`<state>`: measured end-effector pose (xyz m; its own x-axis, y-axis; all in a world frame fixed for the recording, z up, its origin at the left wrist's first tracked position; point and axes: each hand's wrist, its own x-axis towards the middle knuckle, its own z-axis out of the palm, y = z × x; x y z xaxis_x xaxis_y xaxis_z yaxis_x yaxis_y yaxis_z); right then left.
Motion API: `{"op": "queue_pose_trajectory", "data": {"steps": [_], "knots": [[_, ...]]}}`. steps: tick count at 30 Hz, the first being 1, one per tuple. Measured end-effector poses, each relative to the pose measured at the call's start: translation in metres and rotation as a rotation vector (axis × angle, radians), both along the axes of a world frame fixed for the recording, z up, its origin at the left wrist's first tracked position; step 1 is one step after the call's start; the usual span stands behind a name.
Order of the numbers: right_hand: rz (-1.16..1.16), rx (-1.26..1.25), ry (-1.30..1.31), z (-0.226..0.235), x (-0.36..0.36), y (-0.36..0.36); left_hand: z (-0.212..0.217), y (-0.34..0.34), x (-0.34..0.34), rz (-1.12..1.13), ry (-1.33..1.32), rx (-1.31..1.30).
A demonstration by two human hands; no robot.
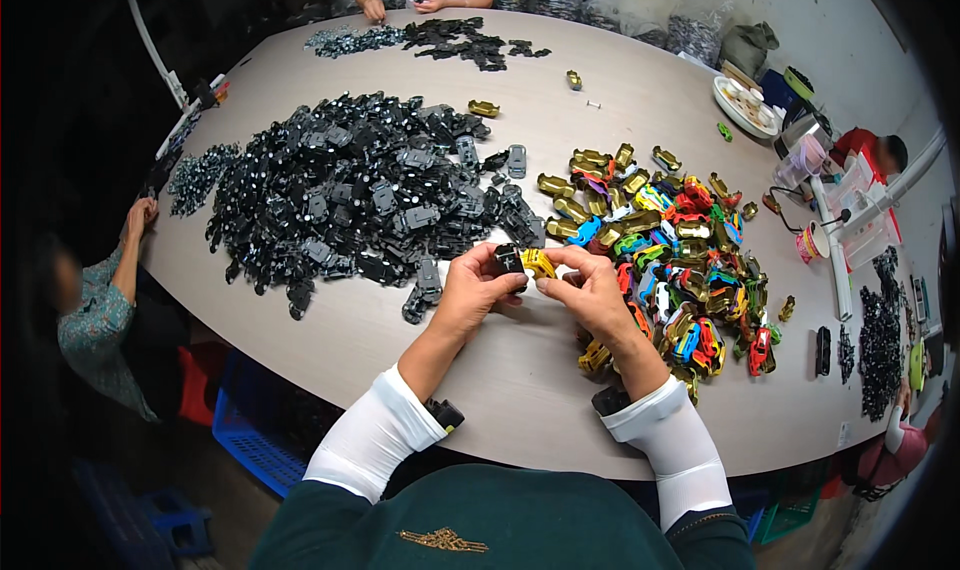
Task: The person assembles small keychain components by hand at a table. They repeatedly pick up a black plastic base and a colored plastic piece, press them together, and place the finished unit on the table. The process continues with different colored pieces throughout the clip.
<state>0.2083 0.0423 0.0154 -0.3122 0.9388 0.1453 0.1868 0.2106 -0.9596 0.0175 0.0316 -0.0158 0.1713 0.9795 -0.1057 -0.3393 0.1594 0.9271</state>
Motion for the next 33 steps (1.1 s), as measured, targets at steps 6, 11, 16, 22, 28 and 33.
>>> {"op": "queue_pose_trajectory", "data": {"steps": [6,11,16,22,28,33], "knots": [[-0.123,0.310,-0.315,0.013,-0.013,-0.012,-0.001,-0.002,0.007,0.020,-0.013,0.091],[-0.179,0.393,-0.346,0.012,-0.020,-0.019,-0.008,-0.005,0.012,0.104,0.199,0.274],[-0.183,0.468,-0.378,0.006,-0.020,-0.018,0.009,-0.012,0.011,0.117,0.530,0.409],[-0.200,0.455,-0.425,0.005,-0.020,-0.019,0.012,-0.015,0.010,0.094,0.593,0.486],[-0.151,0.473,-0.430,0.003,-0.019,-0.018,0.008,-0.010,0.008,0.046,0.260,0.301],[-0.234,0.090,-0.202,-0.009,-0.017,-0.010,0.000,-0.005,0.007,0.146,-0.074,0.123]]}}
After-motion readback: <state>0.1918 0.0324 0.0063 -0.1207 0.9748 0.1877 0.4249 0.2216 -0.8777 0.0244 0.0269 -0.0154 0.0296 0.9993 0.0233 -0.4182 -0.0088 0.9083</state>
